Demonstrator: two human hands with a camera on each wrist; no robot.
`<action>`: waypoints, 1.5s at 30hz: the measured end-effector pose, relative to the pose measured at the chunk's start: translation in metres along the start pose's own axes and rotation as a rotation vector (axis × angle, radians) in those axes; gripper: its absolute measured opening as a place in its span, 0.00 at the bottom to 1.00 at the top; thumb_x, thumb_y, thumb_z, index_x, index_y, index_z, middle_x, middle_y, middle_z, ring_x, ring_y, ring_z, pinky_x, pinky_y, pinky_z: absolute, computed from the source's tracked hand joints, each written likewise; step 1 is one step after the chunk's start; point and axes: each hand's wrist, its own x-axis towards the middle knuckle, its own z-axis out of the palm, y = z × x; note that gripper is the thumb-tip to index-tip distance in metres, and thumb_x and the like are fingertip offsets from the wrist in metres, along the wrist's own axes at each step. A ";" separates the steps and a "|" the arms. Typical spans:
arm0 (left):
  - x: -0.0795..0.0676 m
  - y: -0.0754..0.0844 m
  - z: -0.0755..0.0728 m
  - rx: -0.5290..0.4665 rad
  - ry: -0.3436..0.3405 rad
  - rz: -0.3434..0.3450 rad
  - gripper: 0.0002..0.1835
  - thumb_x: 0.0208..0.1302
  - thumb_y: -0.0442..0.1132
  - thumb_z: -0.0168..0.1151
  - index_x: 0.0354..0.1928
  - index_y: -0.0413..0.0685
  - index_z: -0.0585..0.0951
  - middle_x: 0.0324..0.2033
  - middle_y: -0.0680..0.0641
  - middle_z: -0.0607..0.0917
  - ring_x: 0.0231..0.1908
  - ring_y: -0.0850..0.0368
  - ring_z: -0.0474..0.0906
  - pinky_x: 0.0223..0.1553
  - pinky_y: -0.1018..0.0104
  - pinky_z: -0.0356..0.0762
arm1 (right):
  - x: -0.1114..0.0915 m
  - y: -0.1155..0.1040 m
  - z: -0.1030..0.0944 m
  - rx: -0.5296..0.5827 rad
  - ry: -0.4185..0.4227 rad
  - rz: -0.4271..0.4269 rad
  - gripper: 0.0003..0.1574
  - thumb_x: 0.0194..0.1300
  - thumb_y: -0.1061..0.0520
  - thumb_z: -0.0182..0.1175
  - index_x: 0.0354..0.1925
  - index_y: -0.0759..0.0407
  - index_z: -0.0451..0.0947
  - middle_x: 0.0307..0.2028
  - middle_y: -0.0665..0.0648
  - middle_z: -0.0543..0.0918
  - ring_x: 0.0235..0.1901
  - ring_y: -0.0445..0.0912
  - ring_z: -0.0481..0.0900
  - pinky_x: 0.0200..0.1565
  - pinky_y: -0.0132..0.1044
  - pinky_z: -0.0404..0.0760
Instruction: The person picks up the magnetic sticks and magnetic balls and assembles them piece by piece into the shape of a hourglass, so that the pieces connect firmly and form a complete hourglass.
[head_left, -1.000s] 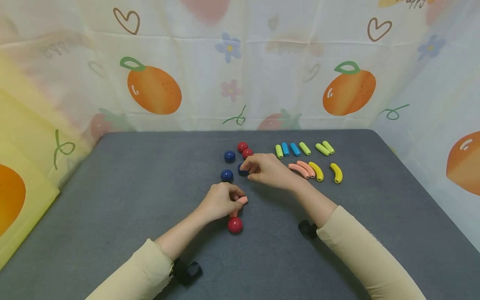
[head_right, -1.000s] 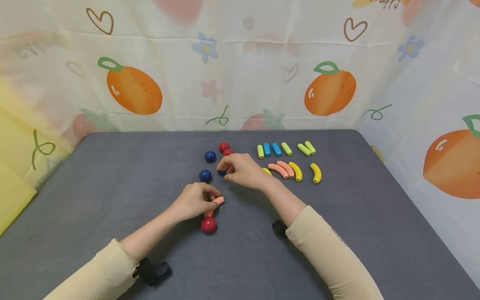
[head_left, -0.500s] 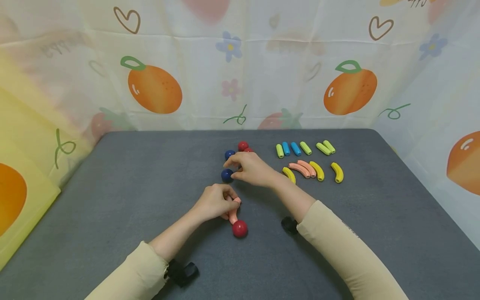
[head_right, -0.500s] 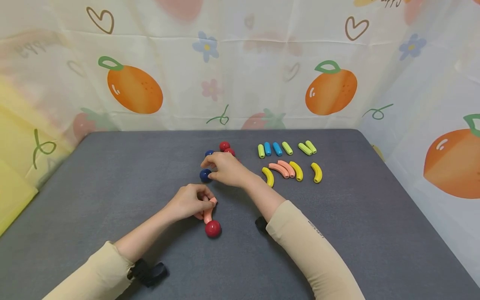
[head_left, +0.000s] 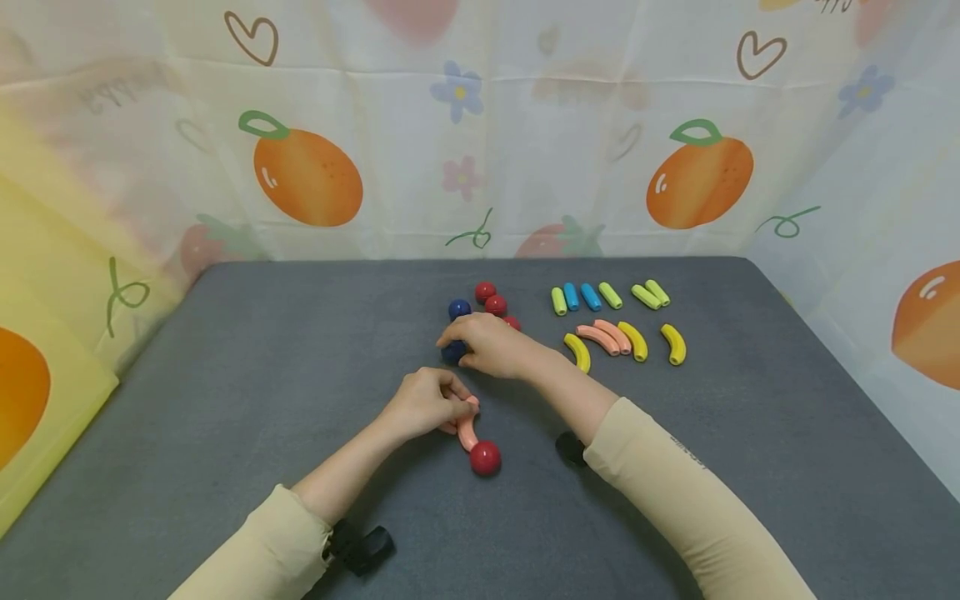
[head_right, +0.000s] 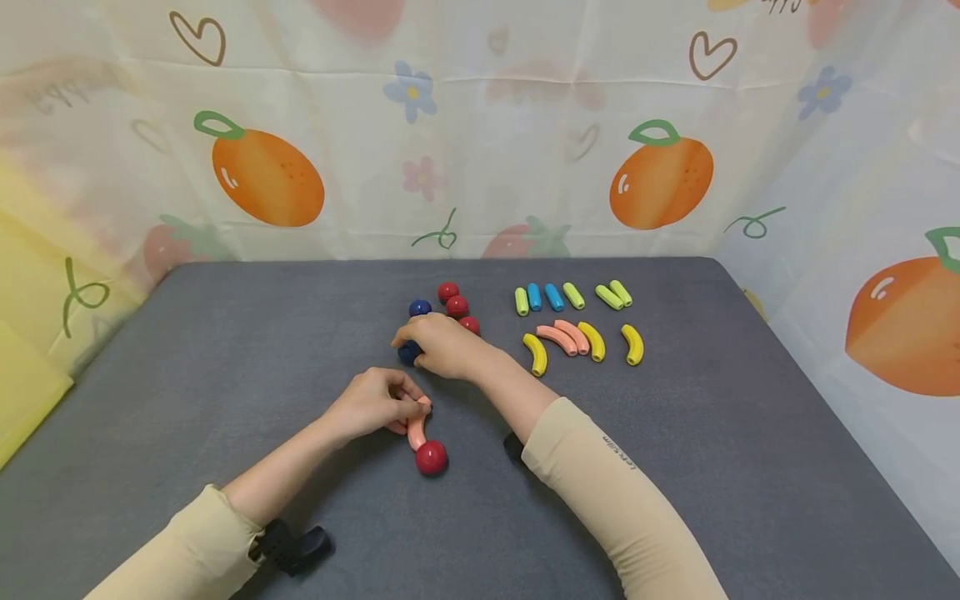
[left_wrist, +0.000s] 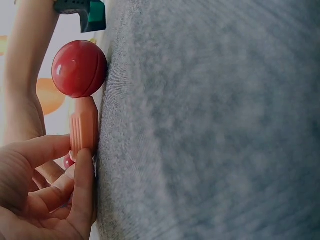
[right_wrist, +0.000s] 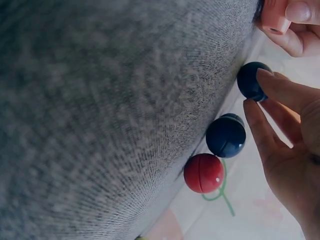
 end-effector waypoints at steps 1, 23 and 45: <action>0.000 0.000 0.000 -0.002 -0.001 -0.002 0.07 0.57 0.38 0.70 0.33 0.41 0.85 0.22 0.47 0.86 0.19 0.63 0.83 0.27 0.67 0.85 | 0.000 0.000 0.000 -0.003 0.000 -0.002 0.22 0.61 0.66 0.66 0.54 0.57 0.82 0.54 0.56 0.85 0.60 0.50 0.79 0.63 0.43 0.78; 0.000 -0.003 -0.004 -0.093 -0.060 -0.024 0.08 0.59 0.37 0.69 0.36 0.38 0.84 0.28 0.45 0.88 0.23 0.63 0.84 0.30 0.65 0.87 | -0.049 0.004 -0.013 0.285 -0.053 0.053 0.21 0.61 0.57 0.69 0.53 0.56 0.82 0.49 0.52 0.86 0.49 0.44 0.85 0.49 0.32 0.85; 0.003 -0.004 -0.004 -0.066 -0.034 0.014 0.20 0.57 0.39 0.71 0.49 0.38 0.81 0.40 0.44 0.87 0.34 0.62 0.84 0.37 0.68 0.84 | -0.057 0.005 -0.007 0.287 -0.077 0.061 0.22 0.57 0.59 0.72 0.51 0.53 0.82 0.48 0.50 0.86 0.47 0.43 0.85 0.45 0.30 0.84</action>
